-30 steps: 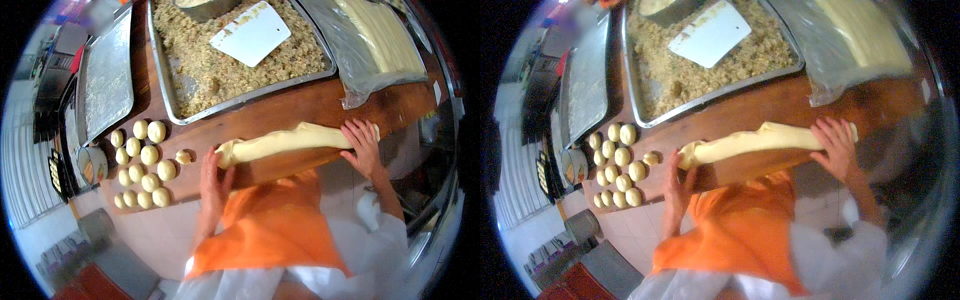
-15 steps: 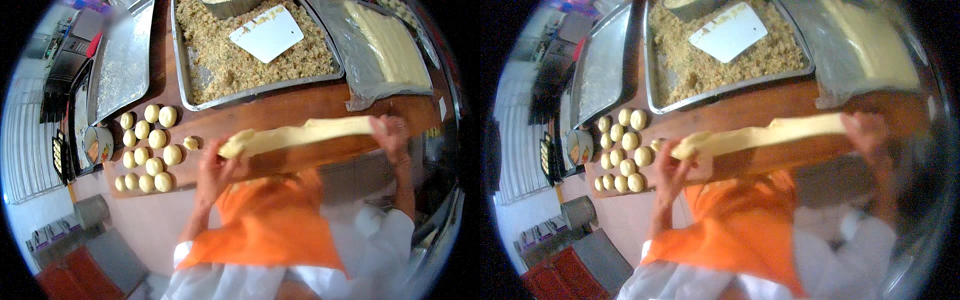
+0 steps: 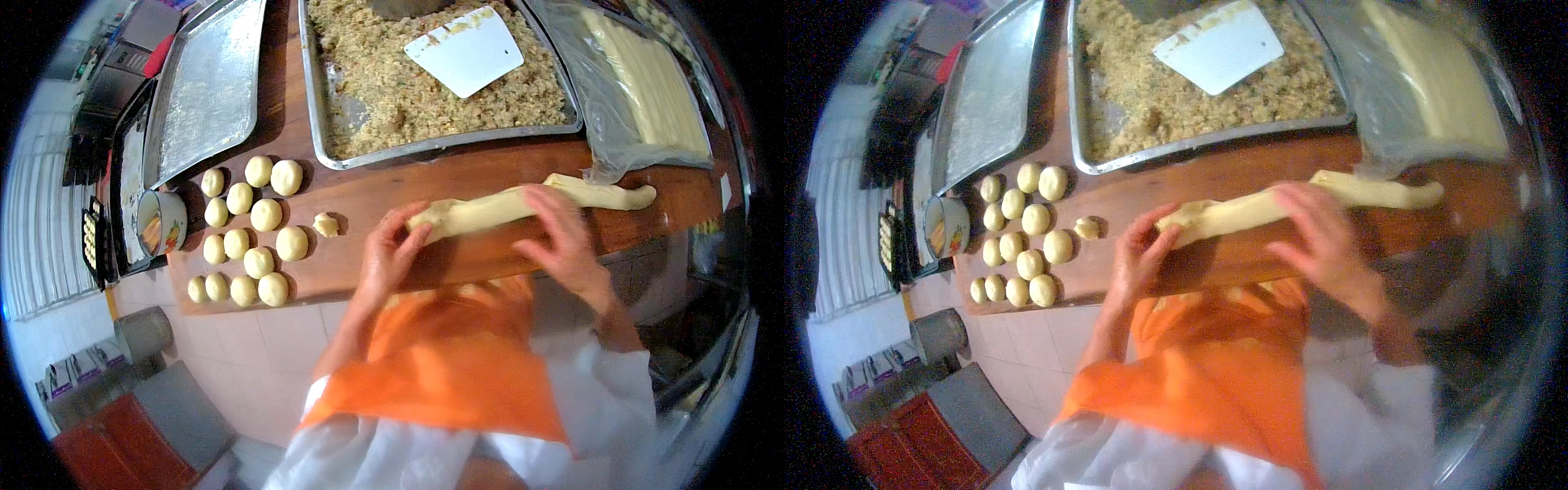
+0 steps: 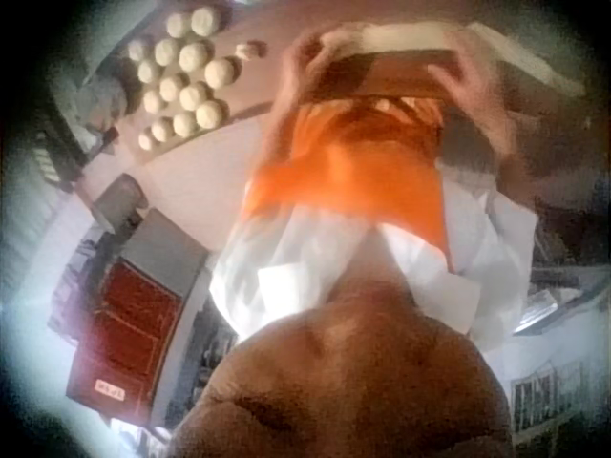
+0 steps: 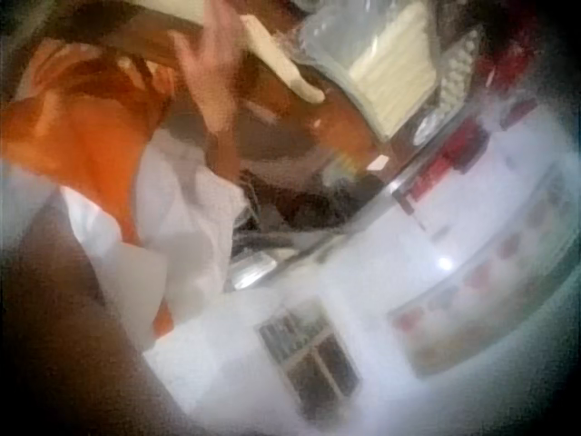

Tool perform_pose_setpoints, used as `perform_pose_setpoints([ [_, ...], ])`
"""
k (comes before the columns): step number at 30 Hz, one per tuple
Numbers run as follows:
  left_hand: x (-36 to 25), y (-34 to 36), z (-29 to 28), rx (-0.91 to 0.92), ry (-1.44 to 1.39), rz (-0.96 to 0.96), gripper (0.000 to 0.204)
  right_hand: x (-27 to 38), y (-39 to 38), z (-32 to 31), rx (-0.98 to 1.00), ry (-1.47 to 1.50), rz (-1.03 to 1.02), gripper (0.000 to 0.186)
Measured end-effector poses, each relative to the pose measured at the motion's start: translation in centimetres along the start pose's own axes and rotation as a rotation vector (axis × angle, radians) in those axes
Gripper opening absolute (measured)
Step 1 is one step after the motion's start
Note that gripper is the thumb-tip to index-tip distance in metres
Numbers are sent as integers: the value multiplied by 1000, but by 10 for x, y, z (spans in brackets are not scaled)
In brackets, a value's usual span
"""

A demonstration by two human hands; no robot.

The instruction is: The person prepares buns by flattening dough balls, adding filling from a tray, sealing the dough, and placing the finished buns onto a baking tray.

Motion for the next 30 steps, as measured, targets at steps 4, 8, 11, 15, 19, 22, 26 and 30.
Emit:
perform_pose_setpoints([
  [4, -14, -5, -3, -26, 106, 176, 40, 36, 65, 39, 207, 8, -197, 68],
  [8, -31, -9, -8, -69, -247, 21, 67, 23, 79, 66, 414, 147, -60, 59],
  [11, -30, -9, -16, 38, -224, 299, 89, 16, 80, 62, 409, 351, 19, 45],
  [15, -27, 6, 10, 68, 114, 440, 95, 25, 77, 57, 402, 389, -45, 37],
  [19, -29, 24, 10, 108, -124, 721, 52, 32, 75, 55, 310, 293, -173, 44],
  [22, -33, 19, 8, -54, -690, 417, 33, 28, 79, 45, 208, 240, -33, 46],
  [26, -25, 13, -6, -1, -959, 326, 31, 41, 68, 66, 49, -202, -138, 51],
  [30, -26, 1, -30, -189, 452, 382, 36, 53, 56, 81, -34, -167, -150, 42],
])
Point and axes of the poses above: each hand's wrist, its own y-axis towards the middle knuckle, its own z-axis out of the palm, x = y × z, the point moved 4 cm from there along y, towards the middle knuckle, and after that the axes turned 10 degrees about x, right-handed, at the moved point
